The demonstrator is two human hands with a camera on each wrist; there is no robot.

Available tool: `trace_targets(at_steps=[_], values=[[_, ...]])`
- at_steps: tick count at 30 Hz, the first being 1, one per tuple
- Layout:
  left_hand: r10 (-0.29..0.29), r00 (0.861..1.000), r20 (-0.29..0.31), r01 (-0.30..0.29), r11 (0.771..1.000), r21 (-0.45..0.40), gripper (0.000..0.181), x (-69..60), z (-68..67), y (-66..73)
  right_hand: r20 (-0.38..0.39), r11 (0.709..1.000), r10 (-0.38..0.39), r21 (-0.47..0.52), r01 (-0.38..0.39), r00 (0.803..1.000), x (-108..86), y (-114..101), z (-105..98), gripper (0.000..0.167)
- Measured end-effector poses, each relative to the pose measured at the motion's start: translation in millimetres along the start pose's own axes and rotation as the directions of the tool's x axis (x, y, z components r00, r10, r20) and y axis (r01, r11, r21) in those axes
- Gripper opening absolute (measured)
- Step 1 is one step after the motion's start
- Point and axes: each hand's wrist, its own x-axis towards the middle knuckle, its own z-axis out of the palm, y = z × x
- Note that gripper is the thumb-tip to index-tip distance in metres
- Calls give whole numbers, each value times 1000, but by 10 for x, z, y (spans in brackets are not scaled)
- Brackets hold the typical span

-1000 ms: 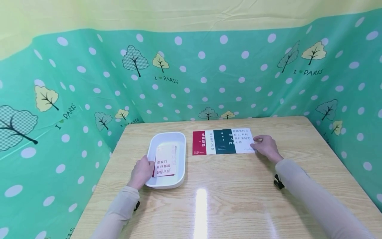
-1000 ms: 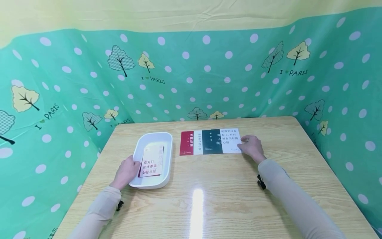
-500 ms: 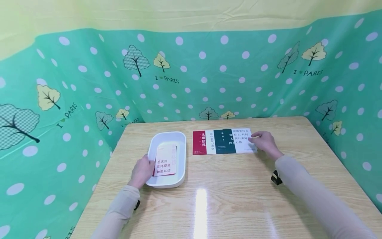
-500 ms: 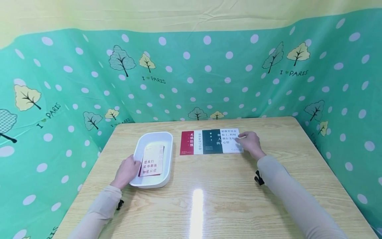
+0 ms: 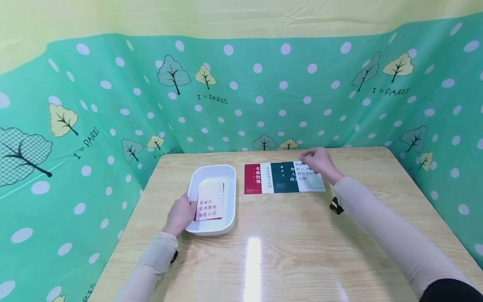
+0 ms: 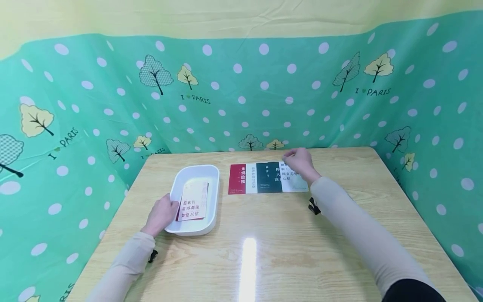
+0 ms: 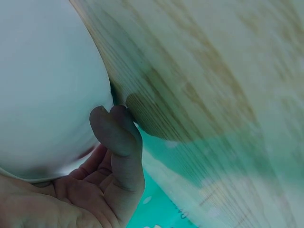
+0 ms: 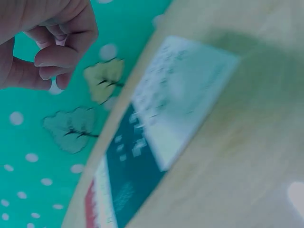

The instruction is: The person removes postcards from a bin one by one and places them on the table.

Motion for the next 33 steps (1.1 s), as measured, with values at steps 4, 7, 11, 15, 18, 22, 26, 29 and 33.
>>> trace_targets(at_steps=[4,7,11,15,18,22,26,29,33], values=[[-8,1000,2,8,1000,-9,39,-6,2,2,33,999,-36,22,35,999,14,-317,133,36],[-12,1000,-1,12,1000,-11,39,-6,-6,5,74,997,-65,35,62,995,10,-575,265,35],[-14,1000,1,14,1000,-16,40,-16,-6,10,124,994,-112,23,110,986,-22,-879,471,32],[-18,1000,5,18,1000,-15,41,-10,2,18,176,988,-151,-2,154,973,-69,-1138,706,32],[-26,1000,5,26,1000,-12,41,-5,6,26,223,986,-161,2,165,961,-127,-1307,894,36],[-29,1000,8,29,1000,-5,40,-9,17,37,283,985,-168,4,174,944,-246,-1479,1107,42],[-28,1000,12,28,1000,-11,39,-23,19,42,343,984,-168,6,177,924,-336,-1589,1301,47],[-24,1000,6,24,1000,-17,38,-29,11,47,385,990,-139,33,137,912,-373,-1615,1461,49],[-24,1000,2,24,1000,-13,36,-33,5,48,459,993,-72,120,18,886,-408,-1566,1678,45]])
